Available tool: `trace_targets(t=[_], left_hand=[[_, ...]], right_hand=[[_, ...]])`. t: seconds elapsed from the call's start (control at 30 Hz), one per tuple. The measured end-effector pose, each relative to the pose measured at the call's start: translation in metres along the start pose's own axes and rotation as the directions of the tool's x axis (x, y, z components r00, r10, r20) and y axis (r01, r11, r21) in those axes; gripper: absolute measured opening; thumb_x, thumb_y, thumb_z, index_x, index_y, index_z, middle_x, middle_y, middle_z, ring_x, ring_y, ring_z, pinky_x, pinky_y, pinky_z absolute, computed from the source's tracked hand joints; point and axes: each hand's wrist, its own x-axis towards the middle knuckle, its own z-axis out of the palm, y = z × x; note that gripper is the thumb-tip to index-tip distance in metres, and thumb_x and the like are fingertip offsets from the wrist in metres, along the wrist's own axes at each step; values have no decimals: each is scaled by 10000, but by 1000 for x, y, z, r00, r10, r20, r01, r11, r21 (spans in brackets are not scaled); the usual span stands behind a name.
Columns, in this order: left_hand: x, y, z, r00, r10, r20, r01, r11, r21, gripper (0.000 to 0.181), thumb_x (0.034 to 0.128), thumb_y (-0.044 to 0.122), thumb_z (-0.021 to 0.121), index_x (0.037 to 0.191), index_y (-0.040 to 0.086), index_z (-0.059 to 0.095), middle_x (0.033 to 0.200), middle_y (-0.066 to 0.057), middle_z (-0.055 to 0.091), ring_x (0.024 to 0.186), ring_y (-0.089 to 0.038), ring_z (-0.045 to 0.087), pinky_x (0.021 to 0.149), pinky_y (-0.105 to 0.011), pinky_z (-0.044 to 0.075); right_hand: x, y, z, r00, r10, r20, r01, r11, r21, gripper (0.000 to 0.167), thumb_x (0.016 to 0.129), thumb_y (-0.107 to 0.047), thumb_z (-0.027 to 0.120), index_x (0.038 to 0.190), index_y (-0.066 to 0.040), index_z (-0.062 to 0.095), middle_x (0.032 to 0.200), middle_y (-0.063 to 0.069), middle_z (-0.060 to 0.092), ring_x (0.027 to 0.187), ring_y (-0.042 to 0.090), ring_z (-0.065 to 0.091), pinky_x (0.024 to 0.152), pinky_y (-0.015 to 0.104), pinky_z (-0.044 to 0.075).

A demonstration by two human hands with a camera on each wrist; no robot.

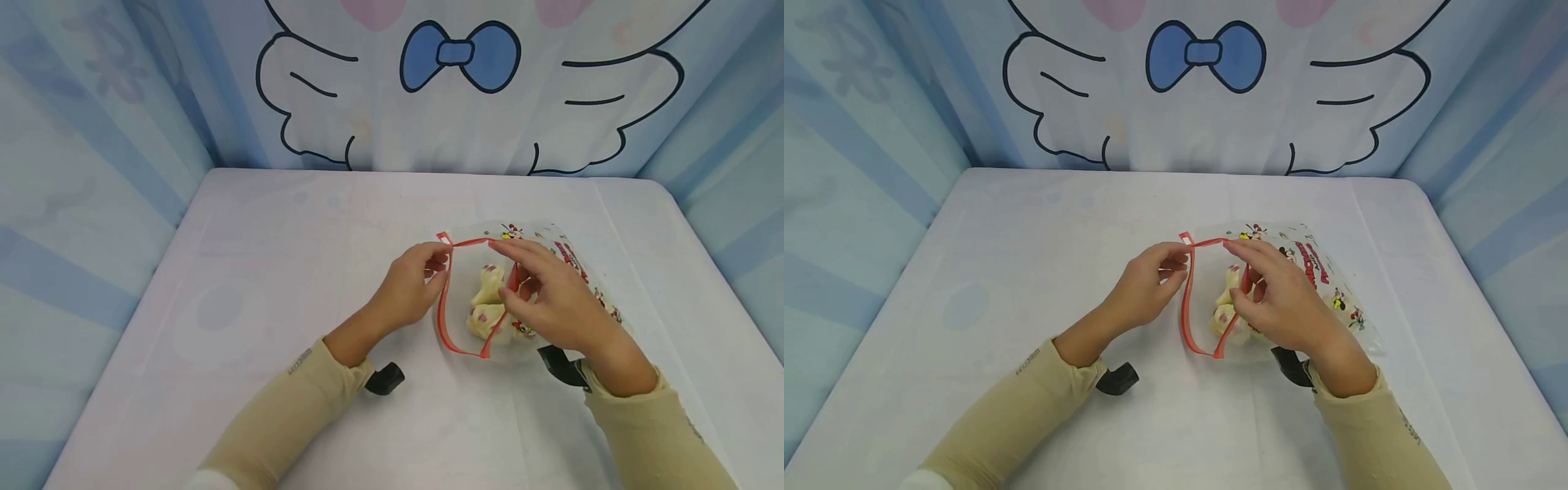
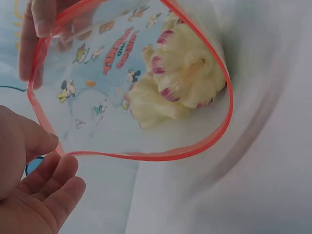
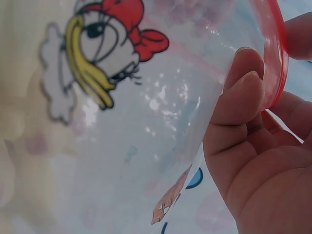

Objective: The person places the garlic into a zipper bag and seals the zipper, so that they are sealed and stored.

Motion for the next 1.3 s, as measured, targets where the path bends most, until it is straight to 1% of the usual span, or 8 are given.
trace_targets(t=[0.17, 0.43, 0.53, 0.73, 0.87, 0.97, 1.13, 1.3], left_hand=[[7, -7, -3, 999, 7, -40, -7, 1000, -13, 369, 971, 13, 620, 1335, 2, 565, 1140, -133, 612, 1033, -201, 609, 911, -228, 514], [16, -20, -4, 995, -95, -15, 95, 995, -26, 429, 999, 54, 585, 1421, 103, 524, 1258, -134, 608, 1098, -206, 617, 925, -289, 525], [20, -23, -3, 995, -97, -18, 97, 995, -26, 414, 1014, 41, 550, 1422, 109, 529, 1283, -114, 613, 1112, -203, 621, 937, -291, 520], [26, -25, -2, 994, -99, -47, 99, 995, 0, 363, 1034, 14, 492, 1382, 69, 578, 1259, -80, 643, 1090, -178, 634, 934, -273, 517], [26, -24, -3, 990, -125, -61, 126, 992, 11, 336, 1041, 33, 491, 1355, 68, 606, 1216, -70, 662, 1072, -175, 624, 927, -273, 520], [25, -25, -5, 987, -141, -73, 142, 990, 0, 313, 1042, 50, 507, 1328, 72, 630, 1190, -65, 672, 1048, -169, 622, 910, -265, 526], [23, -28, -8, 986, -132, -100, 133, 991, 3, 264, 1035, 88, 551, 1266, 80, 679, 1179, -48, 694, 1005, -146, 628, 878, -250, 534], [21, -30, -11, 991, -72, -115, 78, 996, 47, 236, 1020, 86, 583, 1214, 76, 718, 1149, -36, 716, 969, -134, 639, 848, -238, 536]], right_hand=[[-1, 0, 0, 1000, 2, 8, -3, 1000, 8, 600, 831, 65, 724, 1402, -17, 557, 1349, 139, 541, 783, 111, 535, 666, 158, 479], [0, 1, 1, 1000, -2, 21, 2, 1000, 15, 606, 833, 62, 721, 1409, -33, 558, 1339, 133, 544, 787, 119, 532, 667, 174, 488], [0, 2, 3, 999, -2, 37, 1, 1000, 21, 599, 835, 60, 716, 1405, -42, 563, 1272, 102, 571, 788, 114, 535, 667, 184, 504], [-1, 5, 6, 996, -31, 87, 27, 998, 52, 552, 841, 84, 664, 1373, -39, 587, 1008, -5, 590, 773, 93, 541, 658, 214, 517], [0, 4, 6, 994, -53, 94, 47, 997, 60, 531, 837, 81, 654, 1354, -32, 601, 1009, -28, 609, 773, 86, 545, 647, 229, 512], [1, 2, 6, 995, -49, 93, 44, 998, 55, 523, 849, 51, 688, 1359, -17, 593, 1063, 14, 624, 784, 89, 554, 653, 242, 517], [2, 0, 5, 998, -30, 64, 28, 999, 30, 529, 850, 29, 739, 1356, 1, 586, 1221, 110, 611, 789, 81, 577, 680, 235, 525], [7, -3, 3, 999, -35, 33, 34, 999, 14, 507, 854, 27, 749, 1339, -7, 606, 1180, 87, 633, 779, 80, 573, 672, 222, 522]])
